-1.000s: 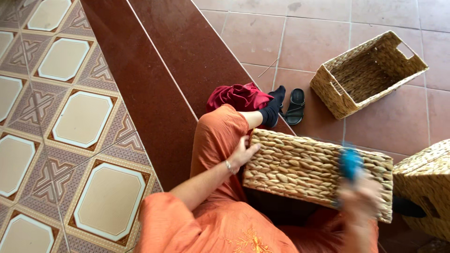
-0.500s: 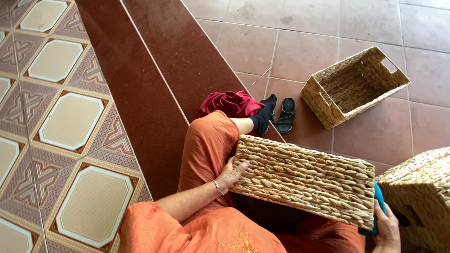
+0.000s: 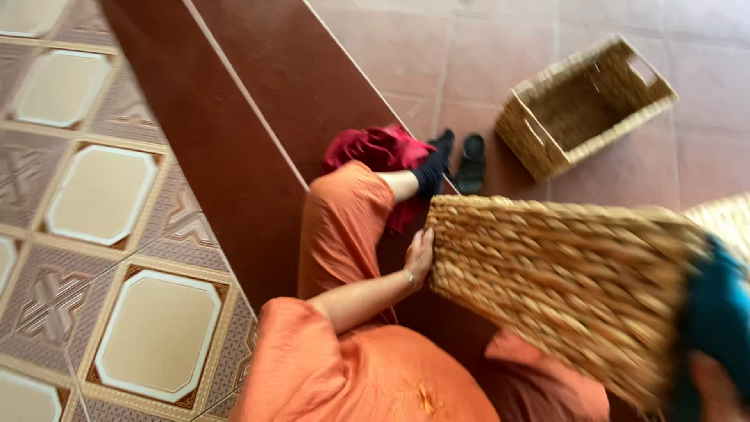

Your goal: The person sits on the floor and wipes the exterior and interior of woven baskets with a blue cloth. They handle one basket at a time, turning it over to clean all sides, then place it aside and pick up another.

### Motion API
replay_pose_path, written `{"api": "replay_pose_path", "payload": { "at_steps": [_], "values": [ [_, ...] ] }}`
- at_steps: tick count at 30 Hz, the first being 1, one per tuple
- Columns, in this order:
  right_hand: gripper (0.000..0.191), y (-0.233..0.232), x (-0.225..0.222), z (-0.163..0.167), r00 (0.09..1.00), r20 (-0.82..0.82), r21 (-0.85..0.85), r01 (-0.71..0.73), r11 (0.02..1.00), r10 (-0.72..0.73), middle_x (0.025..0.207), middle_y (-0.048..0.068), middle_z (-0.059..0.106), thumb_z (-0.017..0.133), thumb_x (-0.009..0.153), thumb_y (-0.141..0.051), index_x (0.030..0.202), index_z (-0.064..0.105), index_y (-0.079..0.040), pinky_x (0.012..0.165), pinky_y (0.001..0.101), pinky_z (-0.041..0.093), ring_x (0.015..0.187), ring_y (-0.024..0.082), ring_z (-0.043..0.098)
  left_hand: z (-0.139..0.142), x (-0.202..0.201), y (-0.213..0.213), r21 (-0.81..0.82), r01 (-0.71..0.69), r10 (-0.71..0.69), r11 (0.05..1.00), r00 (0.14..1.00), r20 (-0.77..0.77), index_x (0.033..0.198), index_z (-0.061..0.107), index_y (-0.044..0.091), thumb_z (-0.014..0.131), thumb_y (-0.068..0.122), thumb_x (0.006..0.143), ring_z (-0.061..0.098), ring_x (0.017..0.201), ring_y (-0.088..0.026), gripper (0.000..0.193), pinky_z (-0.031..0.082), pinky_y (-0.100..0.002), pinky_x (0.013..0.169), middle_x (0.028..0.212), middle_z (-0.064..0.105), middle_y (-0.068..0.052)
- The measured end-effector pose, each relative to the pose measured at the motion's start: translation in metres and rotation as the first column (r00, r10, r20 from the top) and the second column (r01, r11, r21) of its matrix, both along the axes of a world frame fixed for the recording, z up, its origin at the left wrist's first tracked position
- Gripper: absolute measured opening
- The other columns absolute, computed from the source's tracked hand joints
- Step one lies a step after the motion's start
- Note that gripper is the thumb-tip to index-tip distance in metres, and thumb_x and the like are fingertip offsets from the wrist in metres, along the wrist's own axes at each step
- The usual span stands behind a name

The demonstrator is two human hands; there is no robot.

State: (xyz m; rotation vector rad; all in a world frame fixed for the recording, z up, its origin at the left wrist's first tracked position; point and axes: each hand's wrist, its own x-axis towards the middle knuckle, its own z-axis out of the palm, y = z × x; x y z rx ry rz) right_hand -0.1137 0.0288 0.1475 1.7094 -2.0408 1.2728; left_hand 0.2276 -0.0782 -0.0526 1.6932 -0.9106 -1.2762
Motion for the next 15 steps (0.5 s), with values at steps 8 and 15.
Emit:
{"api": "replay_pose_path", "payload": {
  "at_steps": [8, 15],
  "values": [
    [0.054, 0.046, 0.113, 0.059, 0.966, -0.005, 0.304, -0.244, 0.921, 0.258, 0.116, 0.021, 0.067, 0.084, 0.085, -0.016, 0.134, 0.065, -0.002, 0.086, 0.0476, 0.055, 0.102, 0.038, 0.066, -0.016, -0.034, 0.045, 0.27, 0.38, -0.108, 0.885, 0.73, -0.675, 0.13, 0.059, 0.005, 0.037, 0.055, 0.103, 0.067, 0.108, -0.029, 0.061, 0.059, -0.044, 0.087, 0.121, 0.068, -0.014],
    [0.061, 0.044, 0.168, 0.048, 0.937, -0.128, 0.297, -0.278, 0.914, 0.326, 0.097, 0.018, 0.063, 0.085, 0.08, -0.02, 0.134, 0.061, -0.004, 0.075, 0.0468, 0.054, 0.089, 0.038, 0.064, 0.085, 0.011, 0.015, -0.473, 0.172, -0.444, 0.864, 0.702, -0.557, 0.159, 0.031, -0.001, 0.037, 0.042, 0.111, 0.034, 0.154, -0.019, 0.065, 0.022, -0.036, 0.129, 0.165, 0.038, -0.008]
  ]
}}
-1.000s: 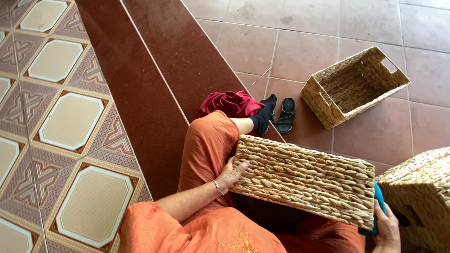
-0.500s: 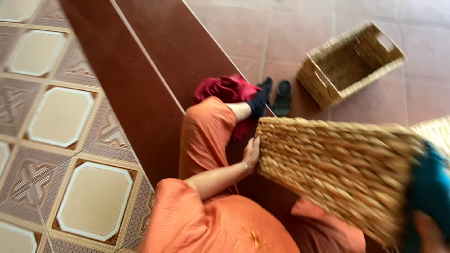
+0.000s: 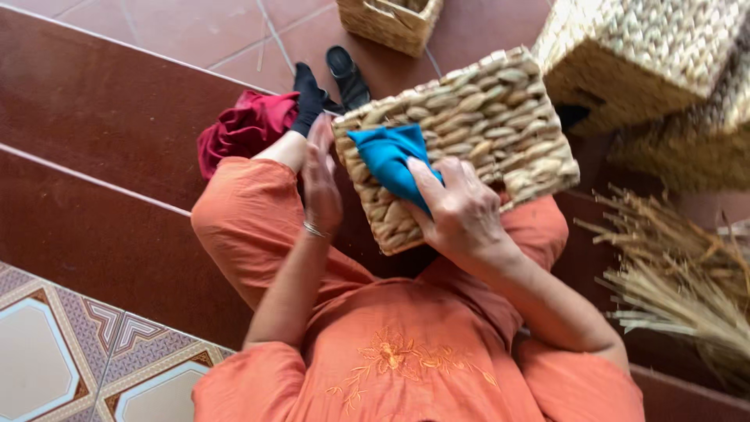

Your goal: The person sits on the floor and wipes the exterior and interior of woven baskets with a blue cloth. They handle one basket at a time, turning it over to clean all sides, then place it aside and pick up another.

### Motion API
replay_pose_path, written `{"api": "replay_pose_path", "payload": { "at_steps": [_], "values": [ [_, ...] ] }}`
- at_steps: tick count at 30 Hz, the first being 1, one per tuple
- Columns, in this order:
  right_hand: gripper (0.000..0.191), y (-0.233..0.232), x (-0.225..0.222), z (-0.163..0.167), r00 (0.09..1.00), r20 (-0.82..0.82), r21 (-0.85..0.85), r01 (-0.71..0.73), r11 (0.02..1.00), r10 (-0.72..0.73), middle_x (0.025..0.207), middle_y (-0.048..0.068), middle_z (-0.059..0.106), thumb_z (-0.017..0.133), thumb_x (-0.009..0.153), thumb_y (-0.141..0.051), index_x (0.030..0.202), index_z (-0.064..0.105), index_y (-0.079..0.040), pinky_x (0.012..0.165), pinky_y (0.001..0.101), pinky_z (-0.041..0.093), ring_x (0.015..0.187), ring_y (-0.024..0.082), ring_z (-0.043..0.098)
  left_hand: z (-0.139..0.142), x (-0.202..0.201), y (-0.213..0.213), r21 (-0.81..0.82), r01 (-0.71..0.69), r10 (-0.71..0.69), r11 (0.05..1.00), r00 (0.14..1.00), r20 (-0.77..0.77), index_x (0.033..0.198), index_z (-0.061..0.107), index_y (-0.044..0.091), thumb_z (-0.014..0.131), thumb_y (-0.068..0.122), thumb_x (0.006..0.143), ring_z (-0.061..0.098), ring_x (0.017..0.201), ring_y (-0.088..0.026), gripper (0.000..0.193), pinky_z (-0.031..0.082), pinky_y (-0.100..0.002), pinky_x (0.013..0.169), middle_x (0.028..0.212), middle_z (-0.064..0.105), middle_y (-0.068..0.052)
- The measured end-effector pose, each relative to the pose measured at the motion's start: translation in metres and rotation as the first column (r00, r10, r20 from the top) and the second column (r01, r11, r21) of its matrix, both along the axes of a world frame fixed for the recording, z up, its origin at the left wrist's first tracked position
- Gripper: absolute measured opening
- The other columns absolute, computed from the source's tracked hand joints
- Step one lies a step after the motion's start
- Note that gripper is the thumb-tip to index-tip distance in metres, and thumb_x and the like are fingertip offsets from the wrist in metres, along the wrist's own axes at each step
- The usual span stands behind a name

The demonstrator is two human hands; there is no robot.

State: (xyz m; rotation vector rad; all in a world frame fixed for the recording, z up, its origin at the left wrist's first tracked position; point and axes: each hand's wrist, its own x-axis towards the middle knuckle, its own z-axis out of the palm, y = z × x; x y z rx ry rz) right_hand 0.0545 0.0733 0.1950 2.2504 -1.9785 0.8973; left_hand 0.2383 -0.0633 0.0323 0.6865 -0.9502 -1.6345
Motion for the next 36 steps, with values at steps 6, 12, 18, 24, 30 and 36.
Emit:
{"api": "replay_pose_path", "payload": {
  "at_steps": [6, 12, 18, 24, 30, 36],
  "values": [
    [0.058, -0.003, -0.089, -0.028, 0.939, -0.212, -0.048, 0.268, 0.962, -0.272, 0.096, 0.019, 0.062, 0.08, 0.082, -0.023, 0.132, 0.06, -0.001, 0.071, 0.0462, 0.053, 0.086, 0.037, 0.063, 0.052, -0.01, -0.027, -0.181, 0.346, -0.313, 0.92, 0.931, 0.19, 0.148, 0.039, 0.0, 0.061, 0.023, 0.106, 0.053, 0.129, -0.023, 0.053, 0.044, -0.038, 0.115, 0.139, 0.053, -0.016],
    [0.056, -0.016, -0.166, -0.029, 0.717, -0.345, -0.087, 0.617, 0.782, -0.605, 0.094, 0.019, 0.061, 0.077, 0.084, -0.024, 0.131, 0.059, 0.002, 0.066, 0.045, 0.053, 0.083, 0.035, 0.063, 0.051, -0.042, 0.005, -0.337, 0.189, -0.04, 0.922, 0.914, 0.404, 0.138, 0.043, 0.001, 0.059, 0.021, 0.098, 0.055, 0.12, -0.024, 0.047, 0.05, -0.04, 0.109, 0.132, 0.051, -0.018],
    [0.055, 0.018, -0.006, 0.003, 0.953, -0.234, -0.086, 0.179, 0.98, -0.195, 0.092, 0.02, 0.06, 0.073, 0.086, -0.025, 0.13, 0.057, 0.005, 0.061, 0.0439, 0.052, 0.08, 0.033, 0.062, 0.058, -0.06, 0.018, -0.411, 0.075, 0.081, 0.909, 0.934, 0.349, 0.146, 0.044, 0.002, 0.053, 0.033, 0.108, 0.051, 0.133, -0.025, 0.05, 0.039, -0.037, 0.119, 0.147, 0.05, -0.017],
    [0.049, 0.017, -0.023, -0.013, 0.968, -0.114, -0.066, 0.217, 0.974, -0.224, 0.092, 0.02, 0.06, 0.072, 0.091, -0.026, 0.127, 0.057, 0.004, 0.058, 0.0441, 0.054, 0.075, 0.032, 0.062, 0.05, -0.052, 0.021, -0.327, 0.076, 0.034, 0.942, 0.947, 0.319, 0.132, 0.058, 0.003, 0.054, 0.022, 0.106, 0.056, 0.117, -0.018, 0.033, 0.045, -0.032, 0.109, 0.128, 0.061, -0.012],
    [0.043, -0.031, -0.156, -0.03, 0.731, -0.33, -0.154, 0.583, 0.798, -0.597, 0.091, 0.018, 0.062, 0.072, 0.096, -0.037, 0.117, 0.061, 0.0, 0.052, 0.0419, 0.054, 0.067, 0.029, 0.065, 0.059, -0.048, 0.013, -0.428, 0.186, -0.043, 0.885, 0.946, 0.322, 0.121, 0.056, 0.002, 0.062, 0.011, 0.094, 0.057, 0.119, -0.018, 0.029, 0.045, -0.031, 0.109, 0.141, 0.055, -0.017],
    [0.02, -0.021, -0.085, -0.019, 0.924, -0.18, -0.132, 0.316, 0.939, -0.337, 0.077, 0.017, 0.056, 0.052, 0.108, -0.008, 0.11, 0.058, 0.011, 0.032, 0.0277, 0.037, 0.051, 0.015, 0.045, 0.073, -0.058, 0.014, -0.506, 0.138, 0.071, 0.852, 0.925, 0.373, 0.13, 0.051, 0.001, 0.063, 0.013, 0.094, 0.057, 0.128, -0.023, 0.04, 0.041, -0.035, 0.113, 0.153, 0.048, -0.022]
  ]
}}
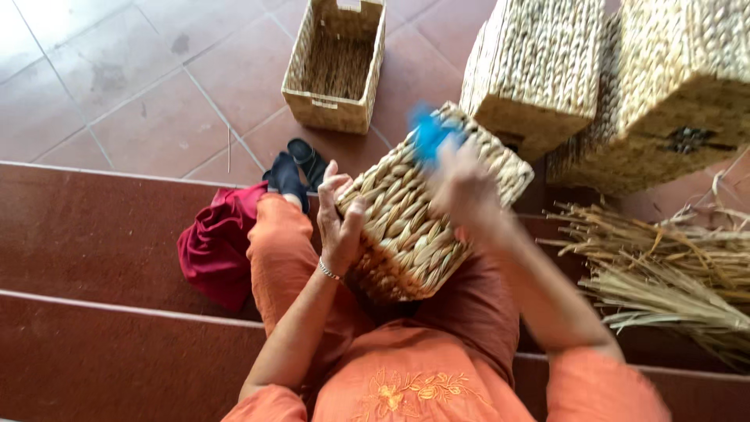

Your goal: The person sits on the floor and wipes the exterior and interior of woven baskets with a blue cloth. They handle one basket at a time, turning it over to clean all sides, then place it aside and pick up another.

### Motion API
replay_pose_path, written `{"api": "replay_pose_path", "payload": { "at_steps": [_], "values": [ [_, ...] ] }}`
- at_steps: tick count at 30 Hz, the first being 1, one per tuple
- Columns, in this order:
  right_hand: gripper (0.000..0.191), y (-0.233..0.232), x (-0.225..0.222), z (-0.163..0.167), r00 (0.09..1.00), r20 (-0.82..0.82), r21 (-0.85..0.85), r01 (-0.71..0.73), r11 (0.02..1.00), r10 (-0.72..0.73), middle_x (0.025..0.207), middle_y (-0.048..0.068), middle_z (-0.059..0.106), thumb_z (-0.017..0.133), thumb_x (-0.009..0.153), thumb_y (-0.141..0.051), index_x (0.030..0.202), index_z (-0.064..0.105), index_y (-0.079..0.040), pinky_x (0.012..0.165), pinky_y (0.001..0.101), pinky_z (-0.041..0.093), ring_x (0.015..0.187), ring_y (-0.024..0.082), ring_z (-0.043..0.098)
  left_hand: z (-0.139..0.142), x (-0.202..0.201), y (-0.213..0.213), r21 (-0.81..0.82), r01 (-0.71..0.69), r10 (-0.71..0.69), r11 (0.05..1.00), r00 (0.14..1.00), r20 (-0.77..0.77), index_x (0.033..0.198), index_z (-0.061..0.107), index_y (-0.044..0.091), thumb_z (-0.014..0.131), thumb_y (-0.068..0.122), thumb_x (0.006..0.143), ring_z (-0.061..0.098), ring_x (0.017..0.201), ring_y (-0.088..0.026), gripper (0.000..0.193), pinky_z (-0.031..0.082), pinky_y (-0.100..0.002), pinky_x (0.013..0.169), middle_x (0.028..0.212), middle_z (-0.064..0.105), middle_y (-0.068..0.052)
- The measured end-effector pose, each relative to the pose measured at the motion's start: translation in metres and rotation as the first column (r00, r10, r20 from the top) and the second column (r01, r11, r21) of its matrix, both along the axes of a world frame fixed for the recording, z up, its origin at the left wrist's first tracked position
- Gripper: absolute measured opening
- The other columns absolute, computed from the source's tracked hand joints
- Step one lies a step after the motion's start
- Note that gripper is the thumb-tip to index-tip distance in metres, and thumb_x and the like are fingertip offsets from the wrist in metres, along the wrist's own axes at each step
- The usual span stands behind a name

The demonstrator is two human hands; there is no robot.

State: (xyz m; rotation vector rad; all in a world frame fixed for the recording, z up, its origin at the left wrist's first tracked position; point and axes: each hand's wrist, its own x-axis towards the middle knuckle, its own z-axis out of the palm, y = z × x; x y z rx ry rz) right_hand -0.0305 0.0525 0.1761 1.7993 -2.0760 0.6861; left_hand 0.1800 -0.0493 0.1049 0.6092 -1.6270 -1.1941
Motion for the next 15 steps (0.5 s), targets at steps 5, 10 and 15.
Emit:
{"api": "replay_pose_path", "payload": {
  "at_steps": [5, 10, 15],
  "values": [
    [0.04, 0.051, 0.098, 0.032, 0.961, 0.027, -0.159, -0.268, 0.95, 0.276, 0.075, 0.021, 0.056, 0.066, 0.088, -0.018, 0.113, 0.054, 0.01, 0.042, 0.0375, 0.048, 0.054, 0.029, 0.057, -0.004, 0.001, -0.005, 0.164, 0.086, -0.086, 0.983, 0.996, -0.008, 0.132, 0.066, 0.0, 0.052, 0.014, 0.1, 0.067, 0.115, -0.016, 0.037, 0.052, -0.03, 0.102, 0.129, 0.072, -0.015],
    [0.01, 0.007, 0.003, 0.001, 0.999, 0.041, 0.036, -0.028, 0.999, 0.026, 0.076, 0.015, 0.057, 0.052, 0.105, -0.002, 0.106, 0.059, 0.005, 0.034, 0.0318, 0.04, 0.049, 0.02, 0.051, -0.012, -0.005, 0.0, 0.213, 0.155, -0.136, 0.965, 0.986, -0.1, 0.129, 0.066, -0.004, 0.057, 0.01, 0.099, 0.064, 0.105, -0.01, 0.034, 0.051, -0.024, 0.096, 0.117, 0.072, -0.007],
    [0.045, -0.034, -0.127, -0.055, 0.852, -0.029, 0.328, 0.502, 0.8, -0.523, 0.105, 0.025, 0.062, 0.062, 0.106, -0.04, 0.122, 0.059, 0.002, 0.056, 0.0403, 0.055, 0.073, 0.028, 0.063, -0.012, -0.002, 0.018, 0.214, 0.067, -0.062, 0.975, 0.998, -0.029, 0.13, 0.07, -0.002, 0.061, 0.01, 0.098, 0.059, 0.089, -0.007, 0.035, 0.049, -0.02, 0.082, 0.103, 0.07, -0.005]
  ]
}}
